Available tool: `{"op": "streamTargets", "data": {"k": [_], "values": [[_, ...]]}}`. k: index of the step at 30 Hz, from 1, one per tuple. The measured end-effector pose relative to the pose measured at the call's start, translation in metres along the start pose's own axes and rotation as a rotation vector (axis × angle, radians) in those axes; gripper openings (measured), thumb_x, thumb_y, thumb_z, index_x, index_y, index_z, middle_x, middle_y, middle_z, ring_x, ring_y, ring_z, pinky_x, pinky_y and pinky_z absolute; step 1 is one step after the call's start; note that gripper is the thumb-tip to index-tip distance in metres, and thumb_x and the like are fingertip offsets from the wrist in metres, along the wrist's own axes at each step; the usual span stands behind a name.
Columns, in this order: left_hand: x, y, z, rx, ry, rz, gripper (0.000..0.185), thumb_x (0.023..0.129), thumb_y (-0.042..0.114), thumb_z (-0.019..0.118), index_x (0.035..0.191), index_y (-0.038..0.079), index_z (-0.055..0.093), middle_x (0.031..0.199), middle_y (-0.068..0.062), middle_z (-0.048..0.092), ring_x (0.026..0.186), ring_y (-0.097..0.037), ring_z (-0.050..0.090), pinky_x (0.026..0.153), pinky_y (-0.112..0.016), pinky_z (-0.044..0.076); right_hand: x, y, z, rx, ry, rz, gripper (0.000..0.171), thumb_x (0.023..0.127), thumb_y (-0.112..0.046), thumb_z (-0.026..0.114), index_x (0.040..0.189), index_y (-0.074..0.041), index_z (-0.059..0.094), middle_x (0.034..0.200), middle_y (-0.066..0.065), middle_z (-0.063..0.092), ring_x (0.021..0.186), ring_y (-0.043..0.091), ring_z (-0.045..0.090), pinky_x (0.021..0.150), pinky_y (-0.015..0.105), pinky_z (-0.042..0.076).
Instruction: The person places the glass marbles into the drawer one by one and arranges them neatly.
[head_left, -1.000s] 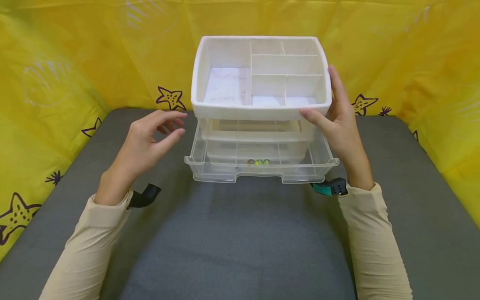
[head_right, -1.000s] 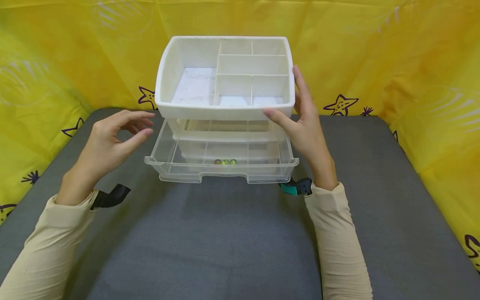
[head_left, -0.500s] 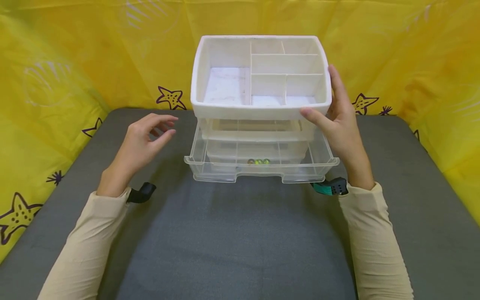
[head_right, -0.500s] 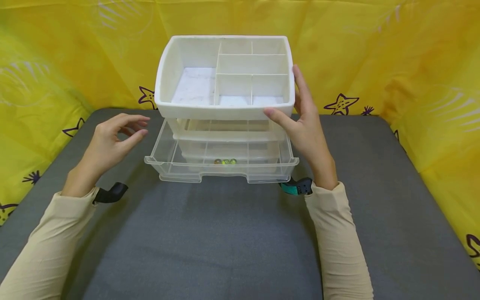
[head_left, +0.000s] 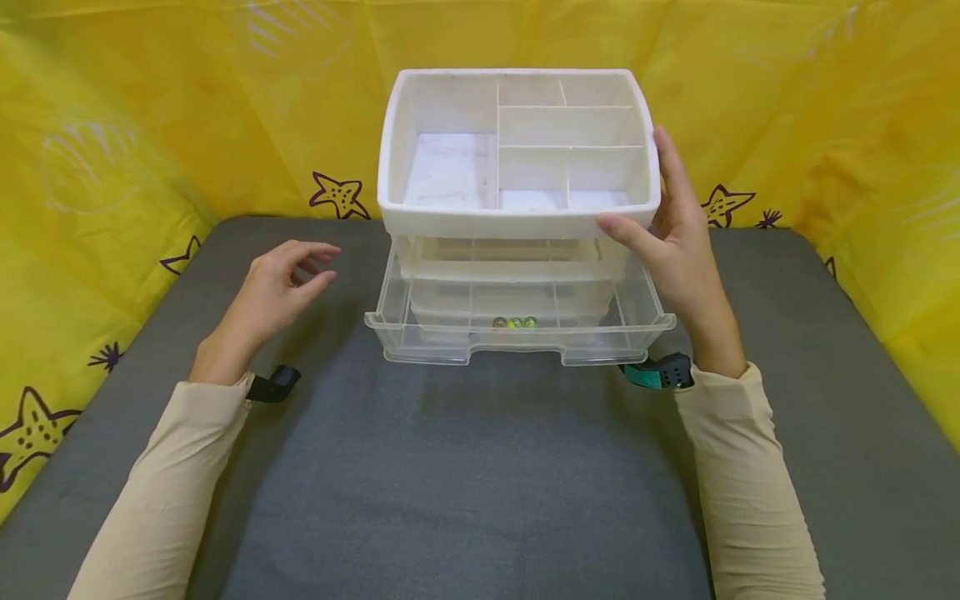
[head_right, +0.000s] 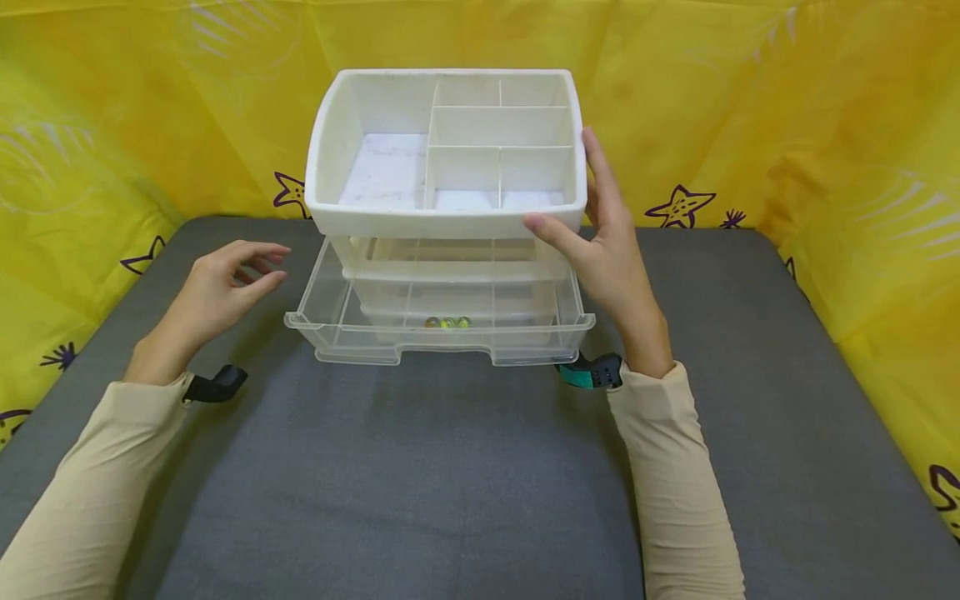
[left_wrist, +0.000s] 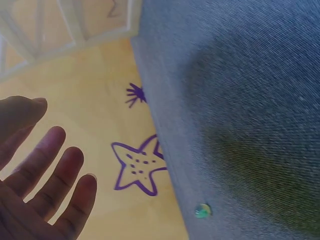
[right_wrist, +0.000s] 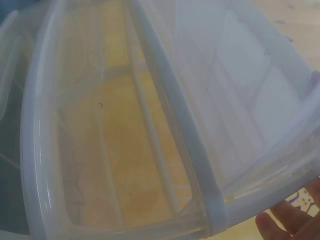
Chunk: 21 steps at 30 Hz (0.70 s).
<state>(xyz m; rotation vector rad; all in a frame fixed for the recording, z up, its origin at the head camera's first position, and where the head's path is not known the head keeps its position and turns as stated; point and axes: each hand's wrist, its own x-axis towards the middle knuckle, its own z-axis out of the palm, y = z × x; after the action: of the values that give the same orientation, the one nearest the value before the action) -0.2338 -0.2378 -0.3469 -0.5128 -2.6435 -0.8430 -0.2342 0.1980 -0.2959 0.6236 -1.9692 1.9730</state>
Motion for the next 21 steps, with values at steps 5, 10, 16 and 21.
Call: {"op": "streamTargets", "data": {"k": [5, 10, 16, 21], "values": [[-0.001, -0.009, 0.001, 0.003, -0.039, -0.038, 0.029, 0.092, 0.005, 0.068, 0.121, 0.001, 0.067, 0.109, -0.020, 0.067, 0.094, -0.035, 0.063, 0.074, -0.015, 0.043, -0.001, 0.000, 0.000, -0.009, 0.001, 0.006, 0.087, 0.086, -0.002, 0.073, 0.157, -0.021, 0.027, 0.149, 0.010, 0.042, 0.113, 0.026, 0.054, 0.086, 0.018, 0.056], [-0.002, -0.017, 0.000, 0.029, -0.065, -0.054, 0.029, 0.092, 0.005, 0.067, 0.121, 0.001, 0.066, 0.108, -0.021, 0.066, 0.095, -0.037, 0.062, 0.075, -0.020, 0.044, -0.002, 0.001, 0.000, -0.015, -0.005, 0.013, 0.087, 0.086, -0.002, 0.072, 0.157, -0.023, 0.026, 0.150, 0.010, 0.041, 0.115, 0.027, 0.053, 0.088, 0.019, 0.055], [-0.001, -0.026, -0.001, 0.063, -0.059, -0.044, 0.028, 0.092, 0.004, 0.067, 0.120, 0.001, 0.067, 0.106, -0.022, 0.066, 0.092, -0.036, 0.062, 0.074, -0.024, 0.043, -0.001, 0.002, 0.000, -0.013, -0.003, 0.001, 0.087, 0.086, -0.001, 0.072, 0.158, -0.021, 0.026, 0.149, 0.011, 0.041, 0.115, 0.027, 0.053, 0.088, 0.019, 0.055], [-0.002, -0.033, 0.000, 0.069, -0.091, -0.096, 0.029, 0.093, 0.004, 0.065, 0.122, -0.001, 0.065, 0.110, -0.025, 0.065, 0.091, -0.036, 0.061, 0.075, -0.030, 0.043, -0.001, 0.001, 0.000, -0.021, -0.008, -0.002, 0.087, 0.087, -0.002, 0.072, 0.158, -0.021, 0.026, 0.150, 0.011, 0.041, 0.115, 0.027, 0.053, 0.088, 0.020, 0.056]]}}
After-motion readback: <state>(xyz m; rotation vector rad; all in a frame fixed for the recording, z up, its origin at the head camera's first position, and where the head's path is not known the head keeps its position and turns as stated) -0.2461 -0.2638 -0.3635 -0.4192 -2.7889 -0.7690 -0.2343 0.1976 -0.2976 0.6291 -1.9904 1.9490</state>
